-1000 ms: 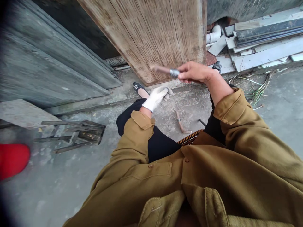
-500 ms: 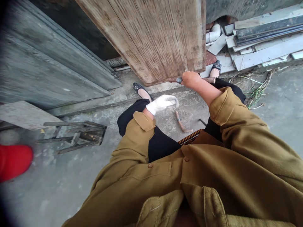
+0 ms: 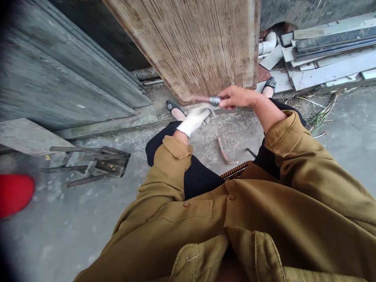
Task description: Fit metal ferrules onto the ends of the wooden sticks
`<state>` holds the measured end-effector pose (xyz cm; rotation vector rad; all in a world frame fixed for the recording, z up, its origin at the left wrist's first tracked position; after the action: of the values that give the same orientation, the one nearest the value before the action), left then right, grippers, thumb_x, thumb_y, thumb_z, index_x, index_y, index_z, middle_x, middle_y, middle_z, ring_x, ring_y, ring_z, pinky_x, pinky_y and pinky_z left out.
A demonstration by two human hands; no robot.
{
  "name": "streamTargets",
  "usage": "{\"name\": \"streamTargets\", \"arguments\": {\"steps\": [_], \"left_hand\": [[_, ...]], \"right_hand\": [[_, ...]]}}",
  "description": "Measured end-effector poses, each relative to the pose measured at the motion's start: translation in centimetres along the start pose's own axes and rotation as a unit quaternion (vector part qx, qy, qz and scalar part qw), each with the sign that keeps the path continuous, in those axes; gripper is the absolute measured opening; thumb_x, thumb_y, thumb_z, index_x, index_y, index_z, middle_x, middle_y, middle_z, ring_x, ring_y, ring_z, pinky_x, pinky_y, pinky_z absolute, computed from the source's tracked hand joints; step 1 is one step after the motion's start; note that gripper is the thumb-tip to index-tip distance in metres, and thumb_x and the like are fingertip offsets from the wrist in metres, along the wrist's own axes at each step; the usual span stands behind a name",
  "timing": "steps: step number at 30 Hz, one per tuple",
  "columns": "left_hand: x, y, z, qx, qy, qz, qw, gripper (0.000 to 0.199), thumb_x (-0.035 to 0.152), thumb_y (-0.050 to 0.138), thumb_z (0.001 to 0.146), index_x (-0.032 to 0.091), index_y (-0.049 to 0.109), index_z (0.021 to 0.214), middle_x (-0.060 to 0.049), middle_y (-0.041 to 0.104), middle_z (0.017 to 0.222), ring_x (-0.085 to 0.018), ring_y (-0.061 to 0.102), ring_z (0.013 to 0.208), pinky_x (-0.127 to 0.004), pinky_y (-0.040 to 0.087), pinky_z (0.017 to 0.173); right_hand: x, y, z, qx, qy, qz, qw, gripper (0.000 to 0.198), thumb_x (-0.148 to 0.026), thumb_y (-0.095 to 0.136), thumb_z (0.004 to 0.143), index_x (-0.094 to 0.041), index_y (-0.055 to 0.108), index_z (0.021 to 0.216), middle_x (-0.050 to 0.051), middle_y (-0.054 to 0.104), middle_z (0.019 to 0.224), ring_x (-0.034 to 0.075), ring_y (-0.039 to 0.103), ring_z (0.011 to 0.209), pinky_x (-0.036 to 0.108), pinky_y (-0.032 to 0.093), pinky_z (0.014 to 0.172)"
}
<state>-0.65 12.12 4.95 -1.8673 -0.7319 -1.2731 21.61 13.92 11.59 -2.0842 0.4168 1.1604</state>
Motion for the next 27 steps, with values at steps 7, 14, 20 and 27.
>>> {"name": "streamTargets", "arguments": {"steps": [7,14,20,27], "left_hand": [[-1.1,3.7,-0.4,-0.136,-0.064,-0.033,0.988,0.034,0.053,0.077,0.099,0.021,0.078,0.087,-0.006,0.066,0.062,-0.016,0.055,0.058,-0.036,0.051,0.060],[-0.2,3.9,-0.7,-0.196,-0.046,-0.049,0.978,0.039,0.051,0.079,0.096,0.015,0.076,0.082,-0.008,0.069,0.067,-0.010,0.044,0.051,-0.031,0.044,0.053],[-0.7,1.4,-0.4,-0.133,-0.002,0.048,0.990,0.041,0.051,0.068,0.101,0.012,0.076,0.092,-0.007,0.072,0.075,-0.012,0.055,0.061,-0.027,0.051,0.063],[-2.1,0.3,0.8,-0.079,0.033,0.230,0.969,0.036,0.041,0.056,0.102,0.014,0.078,0.108,-0.009,0.081,0.107,-0.022,0.072,0.098,-0.034,0.057,0.096]], "right_hand": [[2.1,-2.3,1.3,0.223,0.140,-0.180,0.948,0.040,-0.040,0.055,0.109,-0.013,0.075,0.130,0.016,0.078,0.107,0.028,0.070,0.098,0.036,0.056,0.085],[2.4,2.1,3.2,0.048,0.192,-0.394,0.897,0.038,-0.029,0.067,0.104,-0.008,0.079,0.134,0.025,0.076,0.133,0.033,0.072,0.120,0.037,0.053,0.097],[3.6,4.7,2.5,-0.306,0.185,-0.248,0.900,0.016,-0.016,0.073,0.101,-0.008,0.075,0.088,-0.003,0.061,0.062,0.008,0.054,0.058,0.023,0.041,0.069],[1.2,-1.0,-0.9,-0.211,0.004,0.053,0.976,0.034,-0.045,0.085,0.094,-0.013,0.074,0.099,-0.003,0.067,0.080,0.007,0.056,0.068,0.020,0.041,0.066]]}}
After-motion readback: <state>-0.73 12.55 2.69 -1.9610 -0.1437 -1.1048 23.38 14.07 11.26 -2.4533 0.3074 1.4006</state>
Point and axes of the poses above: each hand's wrist, its own z-axis towards the middle knuckle, its own y-axis out of the palm, x = y × z, the point moved 3 cm from there along z, towards the middle knuckle
